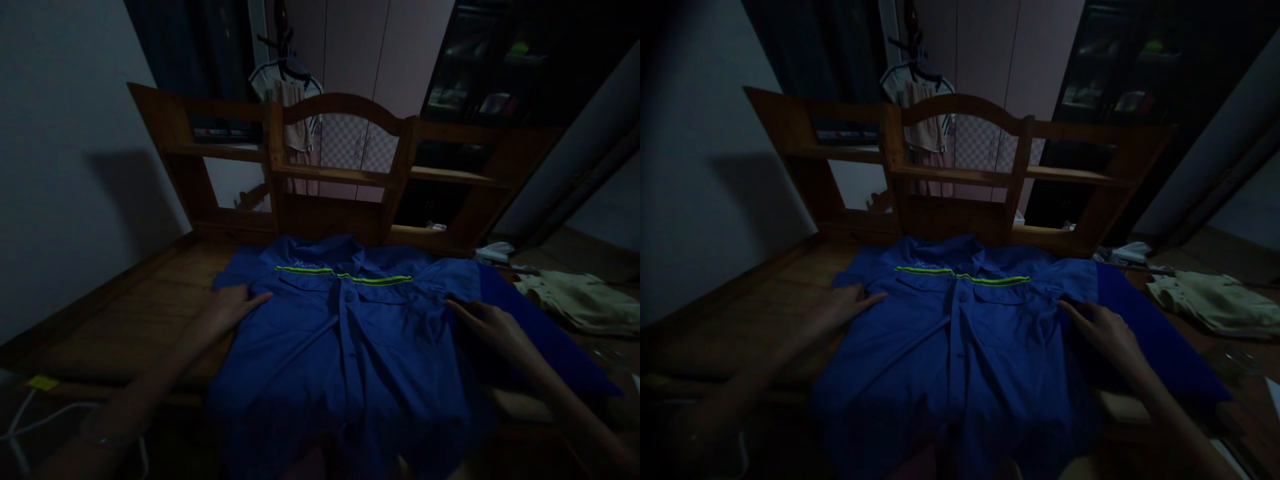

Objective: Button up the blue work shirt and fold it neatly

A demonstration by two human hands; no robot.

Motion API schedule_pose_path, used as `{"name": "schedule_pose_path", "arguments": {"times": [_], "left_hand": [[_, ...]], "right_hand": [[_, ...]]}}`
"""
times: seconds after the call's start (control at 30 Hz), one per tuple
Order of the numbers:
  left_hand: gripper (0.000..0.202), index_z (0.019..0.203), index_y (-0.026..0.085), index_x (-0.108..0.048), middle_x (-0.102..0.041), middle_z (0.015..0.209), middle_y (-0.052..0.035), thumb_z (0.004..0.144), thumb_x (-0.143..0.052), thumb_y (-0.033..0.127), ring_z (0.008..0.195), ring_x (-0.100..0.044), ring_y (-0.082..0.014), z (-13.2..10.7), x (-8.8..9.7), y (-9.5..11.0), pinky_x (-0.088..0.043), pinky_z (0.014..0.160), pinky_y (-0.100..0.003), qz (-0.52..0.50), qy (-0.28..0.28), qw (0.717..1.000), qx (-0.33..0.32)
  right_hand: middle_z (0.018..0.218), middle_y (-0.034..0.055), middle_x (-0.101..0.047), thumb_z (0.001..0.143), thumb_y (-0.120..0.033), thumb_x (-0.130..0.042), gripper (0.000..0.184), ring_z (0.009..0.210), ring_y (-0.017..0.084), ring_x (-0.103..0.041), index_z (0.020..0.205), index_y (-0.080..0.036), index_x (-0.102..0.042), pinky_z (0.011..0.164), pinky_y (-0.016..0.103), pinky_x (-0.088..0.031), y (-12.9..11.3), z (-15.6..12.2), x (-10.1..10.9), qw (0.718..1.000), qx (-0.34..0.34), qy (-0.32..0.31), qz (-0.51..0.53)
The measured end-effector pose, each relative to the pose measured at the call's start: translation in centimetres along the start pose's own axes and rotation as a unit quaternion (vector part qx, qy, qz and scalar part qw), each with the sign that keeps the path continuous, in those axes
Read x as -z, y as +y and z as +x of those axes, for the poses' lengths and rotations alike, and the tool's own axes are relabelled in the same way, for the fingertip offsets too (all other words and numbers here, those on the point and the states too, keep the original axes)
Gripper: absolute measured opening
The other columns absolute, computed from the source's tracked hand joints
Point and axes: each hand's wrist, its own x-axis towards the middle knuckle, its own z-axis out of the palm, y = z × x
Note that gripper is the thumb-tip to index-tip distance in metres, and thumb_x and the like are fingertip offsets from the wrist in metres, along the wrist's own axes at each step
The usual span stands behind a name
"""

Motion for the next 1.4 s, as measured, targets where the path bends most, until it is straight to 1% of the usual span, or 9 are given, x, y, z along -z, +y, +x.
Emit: {"name": "schedule_pose_path", "arguments": {"times": [0.17, 0.37, 0.57, 0.7, 0.87, 0.97, 1.17, 1.27, 1.4], "left_hand": [[0.042, 0.084, 0.018, -0.063, -0.068, 0.086, -0.0063, 0.067, -0.055, 0.056, 0.080, -0.061, -0.0247, 1.7, -2.3, 0.5, -0.045, 0.070, -0.031, -0.169, -0.056, 0.984, -0.032], [0.036, 0.092, 0.015, -0.061, -0.067, 0.084, -0.0048, 0.078, -0.042, 0.043, 0.077, -0.060, -0.0210, 3.3, -0.3, 1.3, -0.047, 0.067, -0.030, -0.326, 0.069, 0.942, 0.042], [0.036, 0.100, 0.017, -0.056, -0.063, 0.095, -0.0104, 0.087, -0.031, 0.039, 0.089, -0.059, -0.0253, 5.5, 3.0, 4.7, -0.045, 0.078, -0.036, -0.169, 0.281, 0.944, 0.034], [0.041, 0.116, 0.016, -0.047, -0.057, 0.114, -0.0157, 0.091, -0.021, 0.036, 0.099, -0.056, -0.0281, 7.2, 3.3, 7.5, -0.044, 0.080, -0.038, -0.057, 0.344, 0.937, 0.012], [0.040, 0.119, 0.015, -0.045, -0.043, 0.130, -0.0202, 0.091, -0.021, 0.028, 0.087, -0.061, -0.0286, 7.9, 0.4, 8.1, -0.045, 0.075, -0.043, 0.032, 0.239, 0.970, 0.022], [0.036, 0.117, 0.009, -0.046, -0.034, 0.135, -0.0249, 0.088, -0.029, 0.022, 0.098, -0.056, -0.0333, 7.7, -0.5, 8.5, -0.044, 0.079, -0.047, 0.045, 0.226, 0.973, 0.027], [0.032, 0.116, 0.014, -0.046, -0.040, 0.125, -0.0169, 0.085, -0.038, 0.021, 0.116, -0.043, -0.0282, 4.3, 2.0, 14.3, -0.036, 0.098, -0.041, -0.022, 0.273, 0.945, -0.180], [0.022, 0.098, 0.021, -0.053, -0.049, 0.107, -0.0089, 0.087, -0.037, 0.032, 0.094, -0.053, -0.0209, 0.2, 1.2, 16.9, -0.046, 0.079, -0.033, -0.034, 0.111, 0.951, -0.286], [0.019, 0.096, 0.023, -0.055, -0.050, 0.105, -0.0073, 0.081, -0.050, 0.034, 0.095, -0.052, -0.0215, -3.7, -2.7, 17.1, -0.045, 0.075, -0.032, -0.047, -0.034, 0.947, -0.315]], "right_hand": [[0.058, 0.0018, -0.054, 0.073, -0.055, -0.056, 0.040, 0.052, 0.014, -0.050, 0.068, -0.016, -0.059, 0.048, 0.024, -0.035, -3.4, 1.0, -1.9, 0.988, 0.023, -0.100, 0.112], [0.072, 0.0036, -0.058, 0.079, -0.051, -0.046, 0.038, 0.063, 0.016, -0.053, 0.086, -0.015, -0.057, 0.056, 0.025, -0.038, -4.5, 2.5, -0.4, 0.976, -0.041, 0.078, 0.200], [0.085, 0.0092, -0.062, 0.089, -0.048, -0.038, 0.037, 0.073, 0.021, -0.056, 0.101, -0.017, -0.054, 0.062, 0.027, -0.034, -7.2, 5.0, 3.7, 0.955, 0.048, 0.291, -0.025], [0.077, 0.0085, -0.063, 0.095, -0.044, -0.029, 0.037, 0.065, 0.021, -0.057, 0.110, -0.018, -0.050, 0.057, 0.027, -0.027, -9.5, 7.6, 3.8, 0.929, 0.042, 0.318, -0.182], [0.086, 0.0139, -0.062, 0.096, -0.030, -0.026, 0.033, 0.068, 0.021, -0.058, 0.117, -0.012, -0.045, 0.059, 0.027, -0.031, -9.4, 10.2, -0.2, 0.943, 0.031, 0.245, -0.224], [0.096, 0.0199, -0.059, 0.092, -0.024, -0.033, 0.033, 0.083, 0.026, -0.057, 0.117, -0.007, -0.045, 0.067, 0.033, -0.038, -9.3, 10.5, -2.6, 0.952, 0.026, 0.214, -0.216], [0.125, 0.0161, -0.046, 0.089, -0.019, -0.040, 0.035, 0.115, 0.026, -0.043, 0.123, -0.013, -0.043, 0.096, 0.038, -0.035, -14.0, 5.4, -3.2, 0.933, 0.284, 0.207, -0.074], [0.102, 0.0085, -0.056, 0.088, -0.016, -0.040, 0.023, 0.092, 0.018, -0.055, 0.106, -0.019, -0.054, 0.081, 0.028, -0.043, -16.4, 0.9, -4.0, 0.919, 0.393, 0.017, -0.018], [0.090, 0.0061, -0.057, 0.086, -0.011, -0.041, 0.021, 0.079, 0.015, -0.056, 0.093, -0.018, -0.059, 0.069, 0.025, -0.043, -16.5, -2.6, -6.5, 0.919, 0.380, -0.104, -0.016]]}}
